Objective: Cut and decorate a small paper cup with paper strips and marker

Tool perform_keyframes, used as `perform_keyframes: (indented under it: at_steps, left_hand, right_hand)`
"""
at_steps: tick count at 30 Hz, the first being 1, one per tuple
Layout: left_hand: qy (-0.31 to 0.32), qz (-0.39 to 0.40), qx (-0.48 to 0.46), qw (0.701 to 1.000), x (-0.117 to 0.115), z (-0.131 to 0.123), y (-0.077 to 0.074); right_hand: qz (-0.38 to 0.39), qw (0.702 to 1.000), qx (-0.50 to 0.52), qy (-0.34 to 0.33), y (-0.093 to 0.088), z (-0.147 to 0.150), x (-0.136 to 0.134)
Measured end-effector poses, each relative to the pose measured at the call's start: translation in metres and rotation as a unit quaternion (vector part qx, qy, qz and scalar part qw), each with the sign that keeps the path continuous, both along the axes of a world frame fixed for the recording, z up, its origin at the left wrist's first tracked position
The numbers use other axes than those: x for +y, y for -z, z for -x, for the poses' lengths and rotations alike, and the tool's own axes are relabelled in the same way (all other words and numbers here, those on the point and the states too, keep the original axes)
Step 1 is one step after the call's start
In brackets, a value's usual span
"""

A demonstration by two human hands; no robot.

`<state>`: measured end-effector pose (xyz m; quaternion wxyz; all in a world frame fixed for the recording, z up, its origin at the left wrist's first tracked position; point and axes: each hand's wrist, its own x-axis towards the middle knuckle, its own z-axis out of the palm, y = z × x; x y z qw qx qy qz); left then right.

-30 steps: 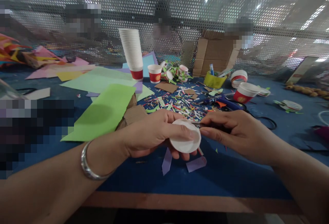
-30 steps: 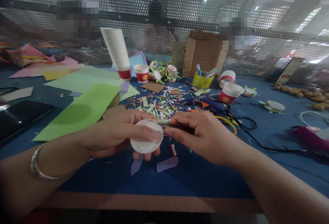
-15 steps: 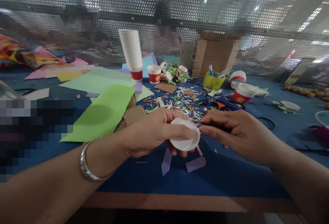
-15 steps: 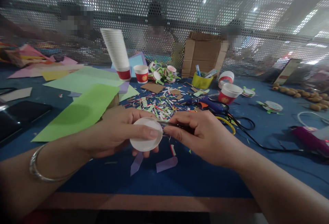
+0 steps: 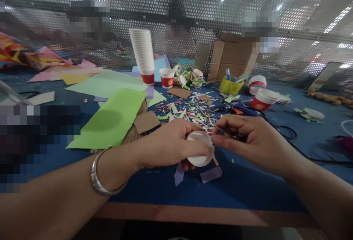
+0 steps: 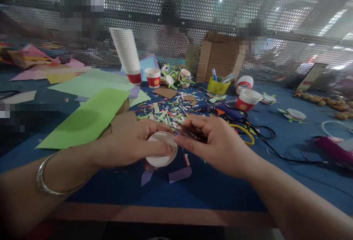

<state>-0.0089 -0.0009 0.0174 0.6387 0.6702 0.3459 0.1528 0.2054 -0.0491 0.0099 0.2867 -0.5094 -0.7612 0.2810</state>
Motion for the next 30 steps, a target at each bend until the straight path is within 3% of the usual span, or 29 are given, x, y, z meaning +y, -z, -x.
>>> perform_keyframes:
  at_steps: [5,10,15,20,23,26,30]
  left_hand:
    - [0.050,-0.020,0.031,0.998,0.003,0.003,0.007]
    - [0.078,0.085,-0.002,0.993,0.002,-0.001,0.012]
    - [0.060,0.158,-0.041,0.985,0.002,-0.005,0.012]
    - [0.115,0.222,-0.034,0.968,0.005,-0.001,0.011]
    - [0.099,0.162,0.003,0.982,0.003,-0.001,0.011]
    - [0.050,0.049,0.055,0.996,-0.001,-0.004,0.012]
    - [0.000,-0.132,0.097,0.986,0.002,0.002,0.010]
  right_hand:
    - [-0.024,0.999,-0.036,-0.026,-0.001,0.002,-0.003]
    - [-0.036,0.998,-0.034,-0.047,-0.003,0.001,-0.005]
    - [-0.077,0.995,-0.054,-0.046,-0.001,-0.001,-0.003]
    - [-0.106,0.988,-0.058,-0.096,-0.002,-0.003,-0.007]
    - [-0.087,0.986,-0.090,-0.107,0.001,-0.003,-0.008]
    - [-0.080,0.986,-0.112,-0.095,0.005,-0.002,-0.005]
    - [-0.070,0.989,-0.107,-0.078,0.007,-0.001,-0.005]
